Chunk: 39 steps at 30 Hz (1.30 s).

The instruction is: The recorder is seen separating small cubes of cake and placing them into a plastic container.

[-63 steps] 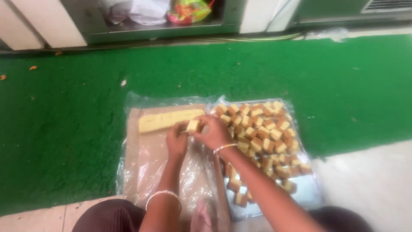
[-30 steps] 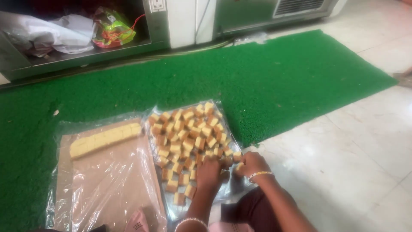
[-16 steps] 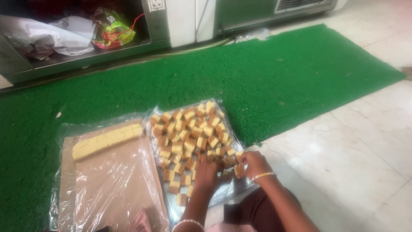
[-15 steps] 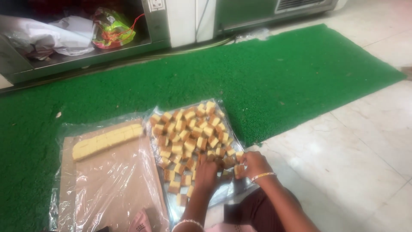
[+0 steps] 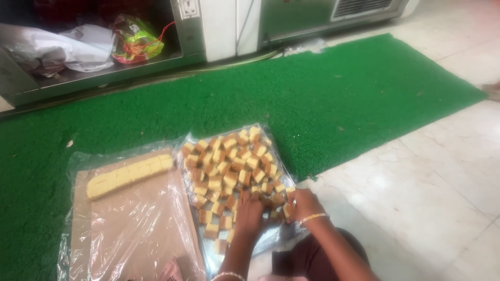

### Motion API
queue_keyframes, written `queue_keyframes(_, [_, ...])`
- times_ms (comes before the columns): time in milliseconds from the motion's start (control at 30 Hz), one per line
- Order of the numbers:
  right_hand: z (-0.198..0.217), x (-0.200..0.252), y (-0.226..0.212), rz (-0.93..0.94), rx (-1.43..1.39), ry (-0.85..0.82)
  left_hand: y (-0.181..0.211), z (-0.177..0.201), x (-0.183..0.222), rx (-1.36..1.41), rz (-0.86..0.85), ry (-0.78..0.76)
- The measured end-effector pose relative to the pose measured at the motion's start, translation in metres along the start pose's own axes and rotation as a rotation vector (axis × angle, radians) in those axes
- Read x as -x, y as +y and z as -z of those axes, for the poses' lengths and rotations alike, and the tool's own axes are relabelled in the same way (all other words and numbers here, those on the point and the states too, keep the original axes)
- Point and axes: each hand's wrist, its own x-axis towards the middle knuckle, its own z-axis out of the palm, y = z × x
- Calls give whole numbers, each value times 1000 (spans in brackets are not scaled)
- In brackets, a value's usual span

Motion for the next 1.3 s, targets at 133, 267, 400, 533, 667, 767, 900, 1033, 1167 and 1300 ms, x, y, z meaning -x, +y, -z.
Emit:
queue_keyframes(133, [1, 2, -6, -76, -36, 81, 0, 0, 0, -6, 14, -6])
queue_keyframes(267, [-1, 2, -6, -67, -39, 83, -4, -2, -2, -2, 11, -23])
queue_keyframes(400, [1, 2, -4, -50, -51, 62, -1, 5, -2, 16, 35, -61])
queue_keyframes(533, [10, 5, -6, -51, -76, 18, -7, 2, -2, 48, 22, -77])
queue_keyframes(667, [4, -5, 9, 9, -119, 123, -11, 3, -1, 15, 23, -41])
queue_keyframes(767, [24, -2, 3, -93, -56, 11, -13, 3, -1, 27, 38, -28])
queue_keyframes(900, [35, -5, 7, -147, -117, -5, -6, 5, -2, 10, 31, -11])
queue_keyframes(1033, [33, -17, 26, -132, -118, 114, 5, 5, -6, -38, 46, -39])
queue_keyframes(1167, [33, -22, 41, -229, -336, 28, 8, -2, -7, -23, -21, 13])
queue_keyframes(1300, [39, -14, 23, -218, -270, 15, 16, -9, -11, -53, -74, 71])
